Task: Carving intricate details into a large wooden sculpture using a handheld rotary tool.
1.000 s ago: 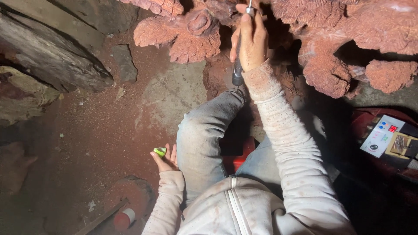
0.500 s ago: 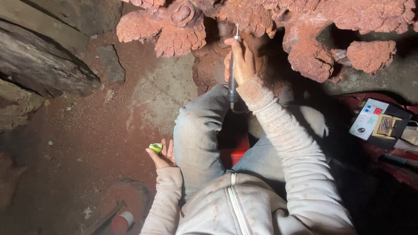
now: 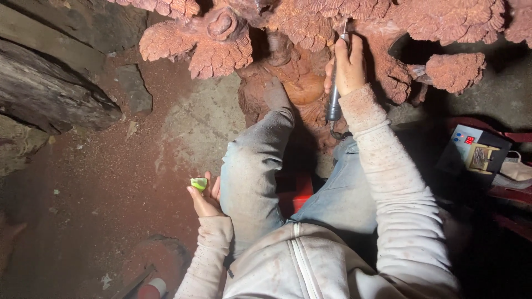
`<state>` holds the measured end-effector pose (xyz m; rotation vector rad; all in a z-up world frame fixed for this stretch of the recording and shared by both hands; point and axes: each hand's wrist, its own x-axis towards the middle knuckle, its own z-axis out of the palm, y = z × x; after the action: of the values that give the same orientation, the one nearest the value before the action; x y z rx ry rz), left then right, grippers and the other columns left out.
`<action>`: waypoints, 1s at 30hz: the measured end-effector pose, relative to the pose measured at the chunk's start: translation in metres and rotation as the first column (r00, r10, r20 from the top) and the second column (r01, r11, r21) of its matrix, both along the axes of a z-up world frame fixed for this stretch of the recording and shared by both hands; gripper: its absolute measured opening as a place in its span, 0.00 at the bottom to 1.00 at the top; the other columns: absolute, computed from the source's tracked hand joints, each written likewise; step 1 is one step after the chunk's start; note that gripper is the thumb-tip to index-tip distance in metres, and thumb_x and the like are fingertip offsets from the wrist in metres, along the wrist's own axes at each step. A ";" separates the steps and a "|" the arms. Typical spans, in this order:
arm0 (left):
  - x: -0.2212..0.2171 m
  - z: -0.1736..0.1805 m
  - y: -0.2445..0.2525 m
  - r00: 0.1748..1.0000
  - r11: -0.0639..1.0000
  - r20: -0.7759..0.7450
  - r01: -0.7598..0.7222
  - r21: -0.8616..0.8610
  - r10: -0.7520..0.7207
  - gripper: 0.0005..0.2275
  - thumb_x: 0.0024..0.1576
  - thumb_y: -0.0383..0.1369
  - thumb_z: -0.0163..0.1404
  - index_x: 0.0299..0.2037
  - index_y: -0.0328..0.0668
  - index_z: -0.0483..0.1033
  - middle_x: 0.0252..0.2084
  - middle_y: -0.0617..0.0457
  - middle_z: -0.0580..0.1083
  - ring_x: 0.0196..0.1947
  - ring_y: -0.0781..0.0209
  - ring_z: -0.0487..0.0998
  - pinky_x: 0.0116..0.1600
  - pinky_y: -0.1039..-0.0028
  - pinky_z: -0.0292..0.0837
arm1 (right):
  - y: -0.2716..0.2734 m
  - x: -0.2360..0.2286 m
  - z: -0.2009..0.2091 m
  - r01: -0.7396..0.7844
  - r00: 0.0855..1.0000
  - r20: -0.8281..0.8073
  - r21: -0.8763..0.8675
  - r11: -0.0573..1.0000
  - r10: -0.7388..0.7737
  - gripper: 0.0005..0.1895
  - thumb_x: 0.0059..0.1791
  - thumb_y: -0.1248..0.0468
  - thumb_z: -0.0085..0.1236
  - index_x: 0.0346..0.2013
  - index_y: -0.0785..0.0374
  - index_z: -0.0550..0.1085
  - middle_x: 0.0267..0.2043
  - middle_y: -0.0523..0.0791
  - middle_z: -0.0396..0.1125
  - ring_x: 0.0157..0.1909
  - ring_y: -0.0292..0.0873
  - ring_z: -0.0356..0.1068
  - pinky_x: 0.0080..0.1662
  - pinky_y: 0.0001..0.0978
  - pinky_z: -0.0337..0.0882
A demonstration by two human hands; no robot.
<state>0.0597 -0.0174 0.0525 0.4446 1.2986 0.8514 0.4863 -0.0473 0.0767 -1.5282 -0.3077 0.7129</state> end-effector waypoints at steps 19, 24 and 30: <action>-0.008 -0.007 0.003 0.997 0.997 0.041 0.072 -0.026 -0.071 0.34 0.62 0.60 0.27 0.65 0.41 0.67 0.57 0.32 0.74 0.52 0.50 0.77 0.57 0.69 0.71 | 0.016 0.001 -0.008 0.127 0.982 -0.158 0.150 0.980 -0.103 0.14 0.57 0.50 0.43 0.47 0.55 0.61 0.18 0.41 0.61 0.10 0.38 0.55 0.13 0.31 0.54; -0.005 -0.001 0.003 0.998 0.998 0.032 0.058 -0.028 -0.057 0.34 0.62 0.59 0.27 0.66 0.40 0.66 0.57 0.31 0.74 0.54 0.49 0.77 0.58 0.69 0.71 | 0.016 -0.010 0.001 0.133 0.974 -0.197 0.124 0.983 -0.107 0.18 0.56 0.49 0.43 0.56 0.53 0.62 0.19 0.41 0.61 0.10 0.37 0.56 0.14 0.30 0.54; -0.003 0.003 0.003 0.997 0.997 0.014 0.071 -0.040 -0.071 0.35 0.61 0.60 0.27 0.67 0.41 0.65 0.57 0.31 0.74 0.54 0.49 0.77 0.58 0.68 0.70 | 0.017 -0.007 0.000 0.141 0.971 -0.216 0.183 0.973 -0.100 0.17 0.56 0.49 0.42 0.51 0.56 0.63 0.19 0.41 0.61 0.11 0.38 0.57 0.14 0.31 0.55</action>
<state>0.0566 -0.0143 0.0559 0.4504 1.2789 0.7663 0.4790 -0.0305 0.0771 -1.2620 -0.1238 0.7148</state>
